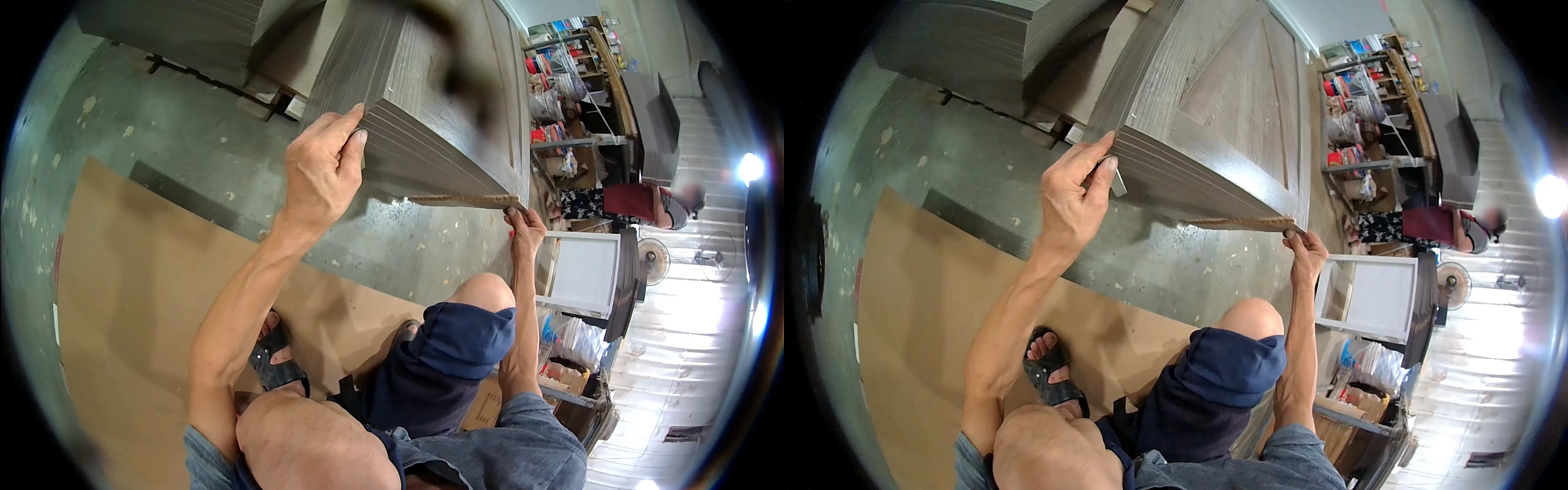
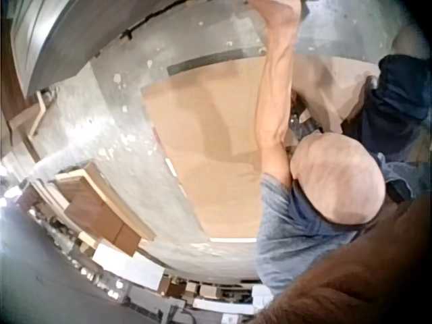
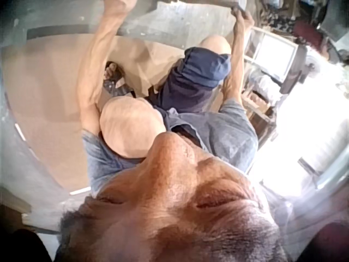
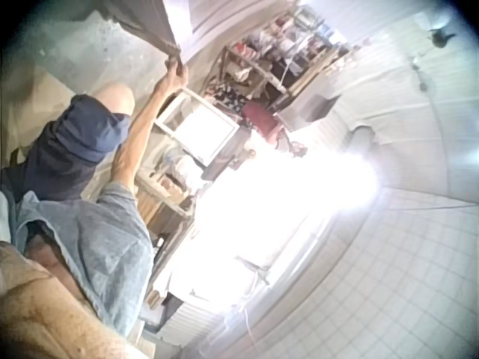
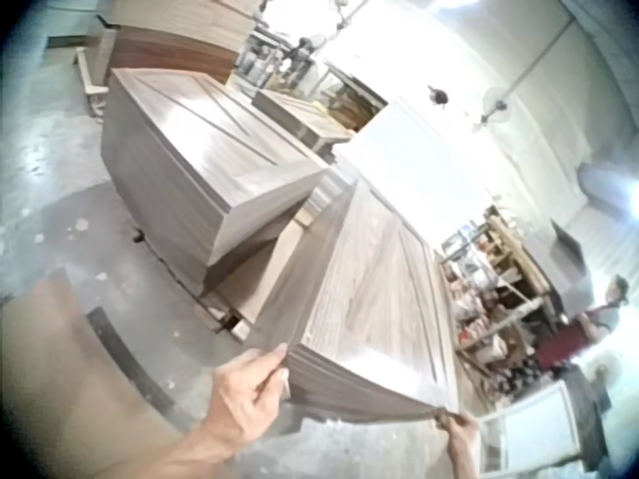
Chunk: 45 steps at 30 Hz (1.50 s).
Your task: The person uses a small metal blade to scrape and clean the edges of a grey furniture unit while squatting, then stands and aligns white wooden planks on a table using a rubber mallet.
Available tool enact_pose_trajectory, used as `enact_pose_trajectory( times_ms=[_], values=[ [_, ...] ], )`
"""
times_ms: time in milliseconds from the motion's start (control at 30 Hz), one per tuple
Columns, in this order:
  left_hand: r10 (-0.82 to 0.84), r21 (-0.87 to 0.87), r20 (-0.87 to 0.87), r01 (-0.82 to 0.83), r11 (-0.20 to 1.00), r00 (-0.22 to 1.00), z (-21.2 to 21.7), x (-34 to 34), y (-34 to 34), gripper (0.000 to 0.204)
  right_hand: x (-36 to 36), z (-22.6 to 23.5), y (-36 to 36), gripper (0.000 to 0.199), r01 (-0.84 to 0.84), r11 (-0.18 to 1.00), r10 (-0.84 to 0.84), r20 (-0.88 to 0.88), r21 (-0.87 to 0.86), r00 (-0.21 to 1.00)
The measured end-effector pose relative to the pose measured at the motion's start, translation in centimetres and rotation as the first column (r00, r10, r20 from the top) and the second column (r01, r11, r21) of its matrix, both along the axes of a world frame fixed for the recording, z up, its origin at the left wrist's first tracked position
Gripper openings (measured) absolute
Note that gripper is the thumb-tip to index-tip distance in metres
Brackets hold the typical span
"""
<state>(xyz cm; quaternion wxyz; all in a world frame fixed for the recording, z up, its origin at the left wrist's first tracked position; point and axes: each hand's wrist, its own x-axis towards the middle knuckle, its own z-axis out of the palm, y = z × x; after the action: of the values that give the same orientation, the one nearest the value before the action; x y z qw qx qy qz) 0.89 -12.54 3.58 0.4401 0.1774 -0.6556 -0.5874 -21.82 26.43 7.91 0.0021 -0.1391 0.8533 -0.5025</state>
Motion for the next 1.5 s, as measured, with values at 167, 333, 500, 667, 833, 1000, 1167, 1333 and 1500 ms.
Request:
enact_pose_trajectory(
  times_ms=[167, 333, 500, 667, 833, 1000, 1167, 1333, 1500],
  values=[
    [-0.031, 0.020, 0.007, 0.031, 0.999, 1.000, 0.4, 0.8, -0.5, 0.026, 1.0, 1.8, 0.3, 0.044, 0.078, 0.928, -0.024, -0.150, 0.364, 0.988],
    [0.002, 0.111, -0.053, 0.004, 0.994, 0.999, 0.5, 1.5, -0.4, 0.033, 2.3, 5.5, -1.9, 0.055, 0.064, 0.992, -0.048, -0.140, 0.112, 0.989],
    [-0.066, 0.211, -0.064, 0.078, 0.974, 0.996, 3.2, 2.4, -1.6, 0.039, -0.9, 5.9, -3.0, 0.055, 0.085, 0.996, -0.088, 0.108, 0.034, 0.990],
    [-0.191, 0.034, 0.078, 0.189, 0.981, 0.978, 3.7, 1.6, -2.0, 0.045, -1.9, 5.9, -5.1, 0.049, -0.102, 0.990, 0.068, 0.298, 0.100, 0.952],
    [-0.161, -0.099, 0.066, 0.167, 0.981, 0.985, 2.3, 1.1, -1.6, 0.045, -1.3, 4.8, -5.0, 0.042, -0.061, 0.998, 0.061, 0.285, -0.008, 0.957],
    [-0.096, -0.145, 0.015, 0.097, 0.985, 0.995, 2.3, 0.7, -1.1, 0.042, -2.1, 4.1, -3.3, 0.037, -0.070, 0.997, 0.077, 0.295, -0.034, 0.952],
    [-0.058, -0.255, 0.046, 0.068, 0.965, 0.997, 2.1, 0.8, -1.1, 0.041, -2.0, 3.9, -3.3, 0.035, -0.064, 0.995, 0.085, 0.308, -0.078, 0.948],
    [-0.014, -0.333, 0.065, 0.035, 0.942, 0.998, 2.1, 0.8, -1.1, 0.039, -2.7, 4.2, -2.6, 0.034, -0.084, 0.995, 0.100, 0.328, -0.063, 0.939],
    [-0.064, -0.194, 0.040, 0.071, 0.979, 0.997, 2.2, 0.8, -1.1, 0.038, -2.3, 4.3, -3.0, 0.034, -0.072, 0.993, 0.101, 0.356, -0.092, 0.929]
  ],
)
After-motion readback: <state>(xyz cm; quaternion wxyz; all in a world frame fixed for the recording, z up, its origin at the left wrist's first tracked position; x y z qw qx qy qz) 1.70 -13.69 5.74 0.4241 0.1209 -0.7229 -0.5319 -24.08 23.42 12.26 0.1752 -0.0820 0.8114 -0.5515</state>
